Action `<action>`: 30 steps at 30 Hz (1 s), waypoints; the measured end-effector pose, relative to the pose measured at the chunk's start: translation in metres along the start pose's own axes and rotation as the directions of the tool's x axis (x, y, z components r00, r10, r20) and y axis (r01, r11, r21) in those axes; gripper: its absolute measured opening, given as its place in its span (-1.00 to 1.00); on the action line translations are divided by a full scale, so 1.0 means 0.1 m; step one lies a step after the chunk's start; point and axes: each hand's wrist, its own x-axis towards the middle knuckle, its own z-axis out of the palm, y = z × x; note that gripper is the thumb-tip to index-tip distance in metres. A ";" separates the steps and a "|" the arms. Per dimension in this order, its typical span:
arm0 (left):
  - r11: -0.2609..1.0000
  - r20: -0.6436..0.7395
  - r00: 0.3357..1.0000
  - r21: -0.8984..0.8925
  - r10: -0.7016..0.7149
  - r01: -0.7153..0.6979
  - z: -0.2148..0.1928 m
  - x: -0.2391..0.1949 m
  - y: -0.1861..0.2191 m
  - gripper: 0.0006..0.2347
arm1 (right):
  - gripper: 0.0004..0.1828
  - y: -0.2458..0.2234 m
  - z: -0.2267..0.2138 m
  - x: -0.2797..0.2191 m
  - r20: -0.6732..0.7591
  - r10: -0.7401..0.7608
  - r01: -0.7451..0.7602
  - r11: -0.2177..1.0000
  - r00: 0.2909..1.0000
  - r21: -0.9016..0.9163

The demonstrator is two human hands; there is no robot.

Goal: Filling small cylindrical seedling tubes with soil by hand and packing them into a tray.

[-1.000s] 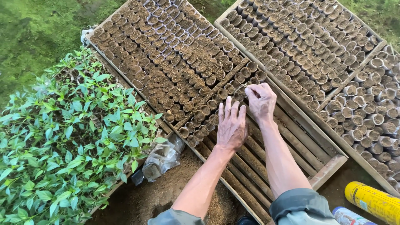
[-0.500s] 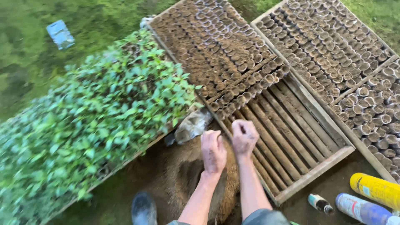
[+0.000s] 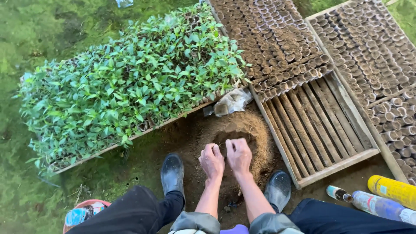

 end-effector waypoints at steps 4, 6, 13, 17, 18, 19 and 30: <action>0.995 0.019 0.999 -0.095 -0.042 0.044 -0.15 0.11 0.22 -0.90 | -0.85 -0.04 0.20 0.62 -0.021 -0.049 0.048 0.997 0.999 -0.066; 0.979 0.037 0.998 -0.195 -0.045 0.051 -0.22 0.17 0.33 -0.89 | -0.83 -0.10 0.31 0.96 0.062 -0.063 0.073 0.983 0.996 -0.170; 0.977 -0.019 0.996 -0.200 -0.084 0.078 -0.17 0.27 0.31 -0.90 | -0.63 -0.18 0.76 1.54 0.325 0.181 0.010 0.862 0.928 -0.508; 0.973 -0.034 0.995 -0.212 -0.094 0.085 -0.18 0.29 0.28 -0.89 | -0.77 -0.03 0.89 1.54 0.321 0.142 0.029 0.881 0.937 -0.473; 0.972 -0.041 0.994 -0.216 -0.098 0.087 -0.18 0.29 0.28 -0.89 | -0.75 -0.02 0.86 1.53 0.317 0.142 0.013 0.898 0.938 -0.440; 0.972 -0.040 0.994 -0.218 -0.100 0.089 -0.18 0.30 0.29 -0.89 | -0.75 -0.09 0.72 1.49 0.317 0.142 0.014 0.897 0.938 -0.442; 0.887 0.121 0.955 -0.355 -0.272 0.297 -0.16 0.19 0.44 -0.83 | -0.92 -0.05 -0.23 0.77 0.324 0.325 -0.401 0.893 0.888 0.205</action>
